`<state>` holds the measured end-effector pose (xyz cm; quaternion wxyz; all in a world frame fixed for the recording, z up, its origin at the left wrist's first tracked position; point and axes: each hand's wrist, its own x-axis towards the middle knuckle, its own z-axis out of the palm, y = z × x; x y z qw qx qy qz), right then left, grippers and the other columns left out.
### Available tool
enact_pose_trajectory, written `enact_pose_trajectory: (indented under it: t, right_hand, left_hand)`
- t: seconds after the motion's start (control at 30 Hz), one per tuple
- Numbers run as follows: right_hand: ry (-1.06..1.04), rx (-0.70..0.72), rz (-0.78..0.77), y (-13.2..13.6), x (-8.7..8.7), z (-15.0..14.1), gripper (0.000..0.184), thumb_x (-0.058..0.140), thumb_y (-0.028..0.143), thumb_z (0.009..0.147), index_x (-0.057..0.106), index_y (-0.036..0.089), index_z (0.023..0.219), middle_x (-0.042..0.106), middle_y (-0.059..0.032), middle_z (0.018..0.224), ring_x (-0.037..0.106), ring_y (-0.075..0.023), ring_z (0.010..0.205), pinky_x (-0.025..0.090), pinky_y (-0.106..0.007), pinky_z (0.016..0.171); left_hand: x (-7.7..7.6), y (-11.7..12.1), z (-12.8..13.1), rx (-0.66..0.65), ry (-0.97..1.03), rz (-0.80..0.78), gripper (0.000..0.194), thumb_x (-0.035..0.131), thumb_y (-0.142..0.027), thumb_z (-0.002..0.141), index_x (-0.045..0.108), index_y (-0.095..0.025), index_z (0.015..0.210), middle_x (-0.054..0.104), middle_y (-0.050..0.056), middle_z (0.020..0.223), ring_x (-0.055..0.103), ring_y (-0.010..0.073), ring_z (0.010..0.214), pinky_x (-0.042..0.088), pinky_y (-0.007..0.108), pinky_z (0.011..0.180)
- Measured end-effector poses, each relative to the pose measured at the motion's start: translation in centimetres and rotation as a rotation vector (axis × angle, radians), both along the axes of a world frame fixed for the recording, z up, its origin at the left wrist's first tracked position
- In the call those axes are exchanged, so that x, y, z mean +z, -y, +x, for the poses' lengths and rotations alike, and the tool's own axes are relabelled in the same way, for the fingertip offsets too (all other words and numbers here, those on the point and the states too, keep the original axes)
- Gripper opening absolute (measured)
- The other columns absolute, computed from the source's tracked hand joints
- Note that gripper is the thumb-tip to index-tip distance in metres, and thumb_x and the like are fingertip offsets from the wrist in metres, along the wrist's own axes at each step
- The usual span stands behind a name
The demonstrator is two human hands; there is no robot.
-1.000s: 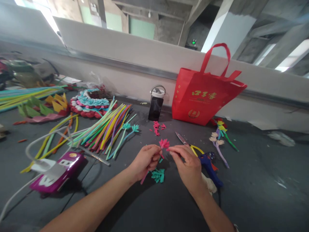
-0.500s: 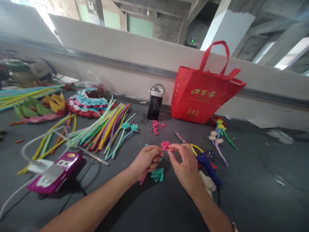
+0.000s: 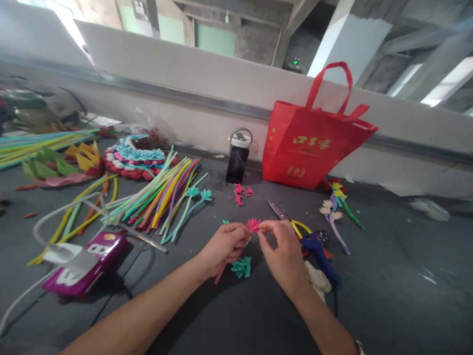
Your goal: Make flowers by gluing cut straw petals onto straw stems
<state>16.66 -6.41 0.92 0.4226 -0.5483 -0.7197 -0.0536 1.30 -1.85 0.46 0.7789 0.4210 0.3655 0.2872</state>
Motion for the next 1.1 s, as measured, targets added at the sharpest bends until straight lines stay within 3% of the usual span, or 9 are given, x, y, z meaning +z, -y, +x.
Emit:
enact_pose_trajectory:
  t: [0.47,0.67,0.8,0.97,1.1]
  right_hand:
    - [-0.018,-0.009,-0.059,-0.29,-0.31,0.13,0.016,0.059,0.007,0.084,0.057,0.022,0.089,0.064,-0.0001,0.084,0.053,-0.018,0.081,0.044,-0.03,0.074]
    - [-0.109,-0.035,-0.01,-0.56,-0.62,0.47,0.016,0.064,0.016,0.086,0.06,0.022,0.1,0.064,-0.0007,0.085,0.056,-0.0177,0.08,0.046,-0.03,0.074]
    - [-0.195,-0.087,0.047,-0.44,-0.54,0.8,0.015,0.062,0.019,0.088,0.06,0.021,0.103,0.064,-0.0008,0.086,0.057,-0.015,0.075,0.047,-0.027,0.068]
    - [-0.238,-0.079,0.038,-0.16,-0.45,0.72,0.013,0.06,0.02,0.089,0.061,0.022,0.101,0.064,-0.0003,0.086,0.057,-0.0138,0.074,0.048,-0.027,0.068]
    - [-0.261,-0.053,-0.021,-0.11,-0.65,0.48,0.009,0.06,0.021,0.089,0.063,0.023,0.098,0.064,0.0008,0.083,0.057,-0.0134,0.071,0.048,-0.026,0.068]
  left_hand:
    - [-0.02,-0.03,0.04,-0.005,-0.037,0.003,0.012,0.056,-0.028,0.076,0.051,-0.019,0.069,0.026,-0.011,0.049,0.014,0.0028,0.036,0.006,0.02,0.035]
    - [0.07,-0.11,0.08,0.044,0.008,-0.014,0.015,0.059,-0.029,0.077,0.049,-0.02,0.071,0.025,-0.011,0.048,0.013,0.003,0.037,0.006,0.02,0.036]
    - [0.11,-0.17,0.08,0.091,0.071,0.003,0.02,0.064,-0.033,0.078,0.05,-0.019,0.073,0.035,-0.01,0.051,0.02,0.0025,0.036,0.009,0.019,0.035]
    - [-0.06,-0.21,0.06,0.097,0.103,0.066,0.023,0.062,-0.039,0.082,0.055,-0.017,0.08,0.051,-0.003,0.056,0.039,0.0059,0.039,0.02,0.018,0.034]
    - [-0.19,-0.38,-0.02,0.093,0.101,0.08,0.024,0.061,-0.039,0.083,0.056,-0.015,0.082,0.051,-0.004,0.054,0.034,0.0045,0.036,0.015,0.018,0.035]
